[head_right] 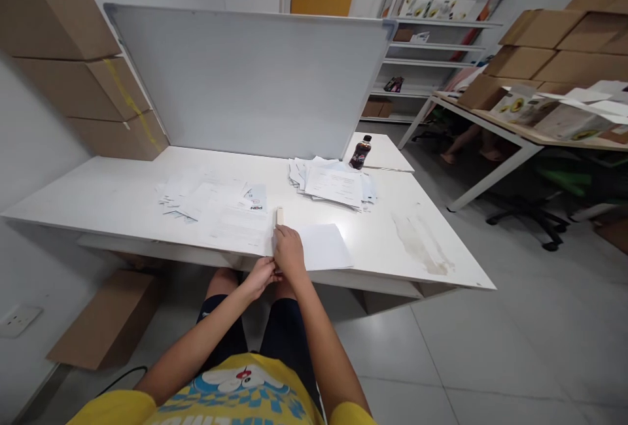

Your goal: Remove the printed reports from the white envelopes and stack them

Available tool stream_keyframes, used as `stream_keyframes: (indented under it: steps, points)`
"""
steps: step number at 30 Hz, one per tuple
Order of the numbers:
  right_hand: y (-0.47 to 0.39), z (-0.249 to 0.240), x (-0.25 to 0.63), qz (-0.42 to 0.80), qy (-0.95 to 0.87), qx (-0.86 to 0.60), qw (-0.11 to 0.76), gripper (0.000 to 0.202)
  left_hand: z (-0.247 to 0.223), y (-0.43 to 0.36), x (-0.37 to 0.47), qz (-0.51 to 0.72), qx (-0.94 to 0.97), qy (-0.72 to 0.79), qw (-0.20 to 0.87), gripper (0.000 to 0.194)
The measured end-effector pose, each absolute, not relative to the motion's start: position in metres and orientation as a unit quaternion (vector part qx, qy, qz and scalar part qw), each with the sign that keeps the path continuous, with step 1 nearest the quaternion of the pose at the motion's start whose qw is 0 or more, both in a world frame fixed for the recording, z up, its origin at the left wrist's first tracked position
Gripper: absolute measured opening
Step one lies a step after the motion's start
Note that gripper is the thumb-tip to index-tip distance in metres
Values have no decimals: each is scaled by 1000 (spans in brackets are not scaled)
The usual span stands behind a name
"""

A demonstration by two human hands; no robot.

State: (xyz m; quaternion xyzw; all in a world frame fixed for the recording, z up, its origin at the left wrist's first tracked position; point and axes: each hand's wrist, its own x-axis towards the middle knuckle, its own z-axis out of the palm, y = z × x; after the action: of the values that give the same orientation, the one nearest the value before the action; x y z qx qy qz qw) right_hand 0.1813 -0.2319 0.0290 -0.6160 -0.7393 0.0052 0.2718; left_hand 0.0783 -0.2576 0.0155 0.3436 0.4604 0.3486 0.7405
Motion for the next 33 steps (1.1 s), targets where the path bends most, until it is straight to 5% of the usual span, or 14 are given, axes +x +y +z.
stream_keyframes:
  steps: [12, 21, 28, 33]
  points:
    - [-229, 13, 181, 13, -730, -632, 262, 23, -6, -254, 77, 335, 368, 452, 740, 7]
    - [-233, 18, 186, 1, -758, -590, 277, 28, -7, -263, 76, 354, 395, 439, 725, 15]
    - [-318, 1, 196, 1, -805, -507, 308, 45, -1, -287, 46, 383, 375, 442, 719, 32]
    - [-361, -18, 224, 22, -754, -567, 330, 47, 30, -300, 23, 267, 476, 353, 760, 42]
